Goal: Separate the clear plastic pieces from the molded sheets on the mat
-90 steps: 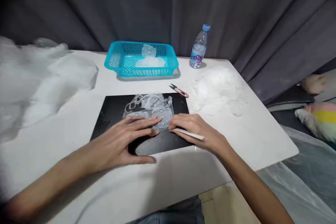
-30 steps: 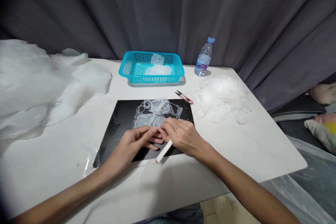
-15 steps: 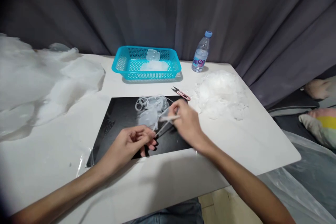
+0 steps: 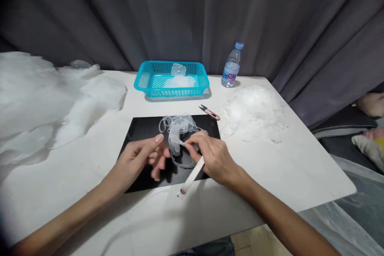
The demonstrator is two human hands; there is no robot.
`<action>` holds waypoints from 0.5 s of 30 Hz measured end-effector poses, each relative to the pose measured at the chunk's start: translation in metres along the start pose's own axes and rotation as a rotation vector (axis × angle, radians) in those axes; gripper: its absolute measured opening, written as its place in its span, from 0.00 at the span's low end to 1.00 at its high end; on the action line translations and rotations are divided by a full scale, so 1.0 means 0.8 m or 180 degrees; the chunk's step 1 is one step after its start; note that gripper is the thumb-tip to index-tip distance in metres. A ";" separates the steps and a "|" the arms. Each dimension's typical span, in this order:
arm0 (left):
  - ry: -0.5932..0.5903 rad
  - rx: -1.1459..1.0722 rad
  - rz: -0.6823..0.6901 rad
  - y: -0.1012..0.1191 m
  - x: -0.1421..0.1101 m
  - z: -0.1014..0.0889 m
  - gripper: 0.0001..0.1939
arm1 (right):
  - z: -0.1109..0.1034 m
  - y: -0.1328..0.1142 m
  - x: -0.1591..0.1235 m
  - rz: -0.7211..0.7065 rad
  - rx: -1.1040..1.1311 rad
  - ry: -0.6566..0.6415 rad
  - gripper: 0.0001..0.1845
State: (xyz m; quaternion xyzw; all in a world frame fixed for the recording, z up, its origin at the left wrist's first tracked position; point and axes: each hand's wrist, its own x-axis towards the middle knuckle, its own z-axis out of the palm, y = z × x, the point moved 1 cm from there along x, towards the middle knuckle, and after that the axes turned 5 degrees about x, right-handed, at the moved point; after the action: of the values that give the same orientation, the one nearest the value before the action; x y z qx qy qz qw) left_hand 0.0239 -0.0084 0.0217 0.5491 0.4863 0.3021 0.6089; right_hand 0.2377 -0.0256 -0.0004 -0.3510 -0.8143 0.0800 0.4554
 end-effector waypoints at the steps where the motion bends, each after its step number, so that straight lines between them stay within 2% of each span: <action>1: -0.0218 -0.0239 -0.0139 0.000 -0.001 0.003 0.31 | 0.003 -0.003 -0.002 -0.0116 -0.0024 -0.0044 0.07; 3: -0.0459 -0.0609 -0.0363 -0.004 -0.001 0.009 0.32 | 0.009 -0.007 -0.005 -0.0319 -0.0049 -0.0158 0.09; 6: -0.0514 -0.0911 -0.0428 -0.013 0.000 0.014 0.25 | 0.014 -0.012 -0.010 -0.0525 -0.0073 -0.0352 0.12; 15: -0.0633 -0.1395 -0.0379 -0.019 0.008 0.009 0.19 | -0.003 -0.004 -0.011 -0.0385 -0.0087 -0.0425 0.15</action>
State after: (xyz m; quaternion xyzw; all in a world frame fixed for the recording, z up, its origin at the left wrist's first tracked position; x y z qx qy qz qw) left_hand 0.0298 -0.0088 0.0048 0.4014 0.3783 0.3084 0.7750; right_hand 0.2413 -0.0341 -0.0035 -0.3012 -0.8635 0.0645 0.3993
